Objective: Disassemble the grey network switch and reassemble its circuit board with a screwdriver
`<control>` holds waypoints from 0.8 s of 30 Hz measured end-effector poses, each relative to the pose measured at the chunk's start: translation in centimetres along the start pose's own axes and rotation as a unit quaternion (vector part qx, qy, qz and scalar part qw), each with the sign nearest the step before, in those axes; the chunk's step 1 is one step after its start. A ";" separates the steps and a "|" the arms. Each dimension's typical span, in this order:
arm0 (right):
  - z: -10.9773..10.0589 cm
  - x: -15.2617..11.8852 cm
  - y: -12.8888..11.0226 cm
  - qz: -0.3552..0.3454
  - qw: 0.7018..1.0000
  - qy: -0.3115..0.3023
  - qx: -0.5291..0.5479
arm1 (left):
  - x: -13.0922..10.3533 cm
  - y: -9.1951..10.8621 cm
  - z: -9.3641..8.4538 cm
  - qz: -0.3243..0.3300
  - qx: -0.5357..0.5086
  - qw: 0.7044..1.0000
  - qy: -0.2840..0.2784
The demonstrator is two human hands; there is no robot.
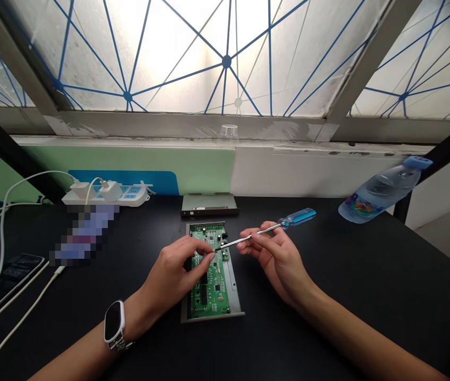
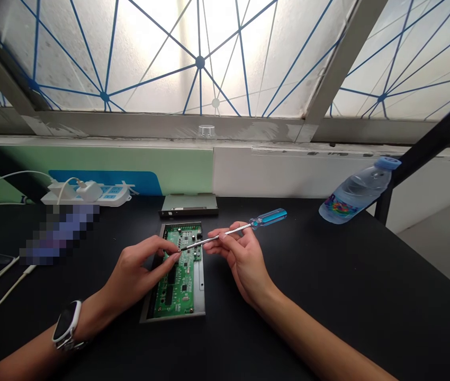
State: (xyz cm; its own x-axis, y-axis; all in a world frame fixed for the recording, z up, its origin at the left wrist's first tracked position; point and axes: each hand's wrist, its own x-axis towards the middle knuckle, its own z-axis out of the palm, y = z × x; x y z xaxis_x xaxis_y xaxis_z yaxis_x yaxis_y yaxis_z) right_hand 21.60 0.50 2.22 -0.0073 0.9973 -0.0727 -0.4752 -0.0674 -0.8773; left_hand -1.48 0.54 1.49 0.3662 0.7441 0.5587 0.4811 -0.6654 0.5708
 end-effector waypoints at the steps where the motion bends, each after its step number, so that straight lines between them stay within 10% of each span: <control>1: 0.0 0.0 0.0 0.001 1.000 -0.002 -0.001 | 0.0 0.0 0.0 -0.001 -0.002 1.000 0.000; 24: 0.1 -0.2 0.5 -0.003 1.000 -0.003 0.009 | 0.1 -0.7 -0.8 0.039 0.027 0.999 -0.001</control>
State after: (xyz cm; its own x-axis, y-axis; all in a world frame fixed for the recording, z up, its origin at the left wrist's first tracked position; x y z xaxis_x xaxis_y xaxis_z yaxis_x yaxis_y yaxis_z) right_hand 21.30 0.27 1.78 -0.0096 0.9979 -0.0644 -0.4914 -0.0608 -0.8688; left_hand -2.46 1.01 1.64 0.4052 0.6900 0.5997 0.4936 -0.7173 0.4918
